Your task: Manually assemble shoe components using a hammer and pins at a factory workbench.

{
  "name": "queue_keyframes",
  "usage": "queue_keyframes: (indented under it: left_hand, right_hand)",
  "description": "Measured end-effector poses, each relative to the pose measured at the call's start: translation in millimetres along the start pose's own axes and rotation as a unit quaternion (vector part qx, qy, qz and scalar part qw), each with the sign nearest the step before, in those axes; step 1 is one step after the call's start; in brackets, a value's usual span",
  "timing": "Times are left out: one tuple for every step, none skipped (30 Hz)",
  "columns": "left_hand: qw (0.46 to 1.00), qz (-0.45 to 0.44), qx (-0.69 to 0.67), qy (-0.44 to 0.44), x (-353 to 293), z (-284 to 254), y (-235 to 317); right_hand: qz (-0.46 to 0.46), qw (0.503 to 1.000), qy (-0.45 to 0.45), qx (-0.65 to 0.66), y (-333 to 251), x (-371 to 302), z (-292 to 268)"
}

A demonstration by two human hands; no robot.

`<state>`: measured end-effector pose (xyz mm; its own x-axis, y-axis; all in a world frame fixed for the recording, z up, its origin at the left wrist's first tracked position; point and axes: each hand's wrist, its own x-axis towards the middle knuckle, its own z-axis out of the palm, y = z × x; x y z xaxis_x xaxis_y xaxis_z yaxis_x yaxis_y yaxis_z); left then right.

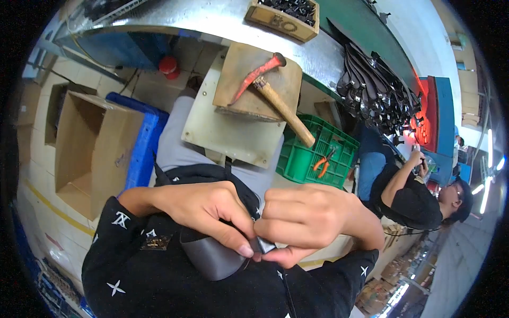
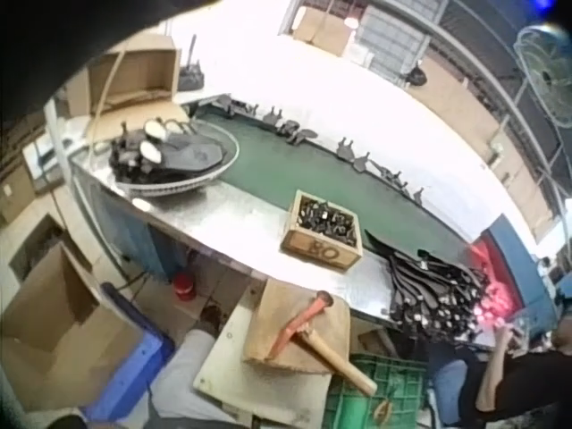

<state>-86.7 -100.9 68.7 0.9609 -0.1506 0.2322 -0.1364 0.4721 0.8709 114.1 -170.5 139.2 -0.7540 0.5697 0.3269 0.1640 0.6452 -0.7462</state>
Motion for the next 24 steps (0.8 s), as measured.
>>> queue_keyframes:
  left_hand:
    - [0.999, -0.013, 0.010, -0.041, -1, 1, 2]
    - [0.999, 0.026, -0.013, -0.024, -3, 4, 0]
    - [0.999, 0.032, -0.017, -0.020, -7, 4, 1]
    - [0.999, 0.027, 0.014, -0.016, -11, 4, 1]
    - [0.999, 0.022, 0.047, -0.012, -14, 4, 1]
    - [0.999, 0.026, 0.045, -0.008, -16, 3, 1]
    - [0.998, 0.027, 0.054, 0.004, -18, 2, 0]
    - [0.998, 0.027, 0.063, 0.016, -20, 2, 0]
    - [0.997, 0.028, 0.061, 0.022, -22, 2, -1]
    - [0.998, 0.037, 0.044, 0.022, -23, 2, -4]
    - [0.998, 0.046, 0.027, 0.022, -24, 2, -6]
    - [0.998, 0.047, 0.024, 0.024, -24, 2, -8]
    - [0.997, 0.066, 0.029, 0.019, -23, 3, -10]
    - [0.996, 0.086, 0.033, 0.014, -23, 3, -12]
    - [0.996, 0.086, 0.029, 0.016, -22, 3, -13]
    - [0.995, 0.092, 0.036, 0.012, -22, 2, -14]
    - [0.994, 0.099, 0.043, 0.008, -21, 2, -14]
    - [0.994, 0.099, 0.040, 0.009, -20, 1, -15]
    - [0.995, 0.093, 0.030, 0.003, -20, 0, -15]
    - [0.996, 0.086, 0.020, -0.002, -20, 0, -15]
    - [0.996, 0.087, 0.017, -0.002, -19, 0, -15]
    - [0.996, 0.091, 0.010, -0.012, -19, 0, -15]
    - [0.995, 0.095, 0.003, -0.022, -19, 0, -16]
    - [0.995, 0.097, 0.000, -0.024, -19, 0, -17]
  right_hand:
    - [0.007, 1.000, -0.008, 0.007, -2, 1, 1]
    - [0.023, 0.999, -0.017, 0.024, -6, 3, 0]
    - [0.036, 0.998, -0.025, 0.037, -6, 6, 0]
    - [0.031, 0.998, -0.020, 0.041, -3, 8, 3]
    - [0.032, 0.998, -0.025, 0.046, 0, 9, 5]
    - [0.024, 0.998, -0.033, 0.053, 4, 10, 6]
    - [0.015, 0.997, -0.040, 0.060, 7, 11, 6]
    - [0.015, 0.997, -0.044, 0.062, 8, 14, 6]
    - [0.037, 0.997, -0.032, 0.064, 9, 16, 8]
    - [0.059, 0.996, -0.019, 0.065, 11, 17, 11]
    - [0.057, 0.996, -0.022, 0.069, 14, 16, 14]
    - [0.034, 0.996, -0.013, 0.082, 16, 13, 19]
    - [0.011, 0.995, -0.003, 0.095, 17, 11, 23]
    - [0.010, 0.995, 0.002, 0.102, 17, 11, 23]
    - [0.012, 0.994, 0.002, 0.105, 17, 11, 25]
    - [0.008, 0.994, 0.010, 0.105, 18, 11, 27]
    - [0.005, 0.994, 0.018, 0.105, 18, 10, 28]
    - [0.007, 0.994, 0.018, 0.108, 18, 11, 27]
    - [0.006, 0.995, 0.016, 0.100, 18, 11, 25]
    - [0.005, 0.996, 0.014, 0.093, 17, 12, 24]
    - [0.007, 0.995, 0.014, 0.095, 16, 12, 24]
    - [0.012, 0.994, 0.011, 0.112, 15, 13, 24]
    - [0.016, 0.992, 0.009, 0.128, 14, 13, 25]
    - [0.019, 0.991, 0.009, 0.129, 13, 13, 26]
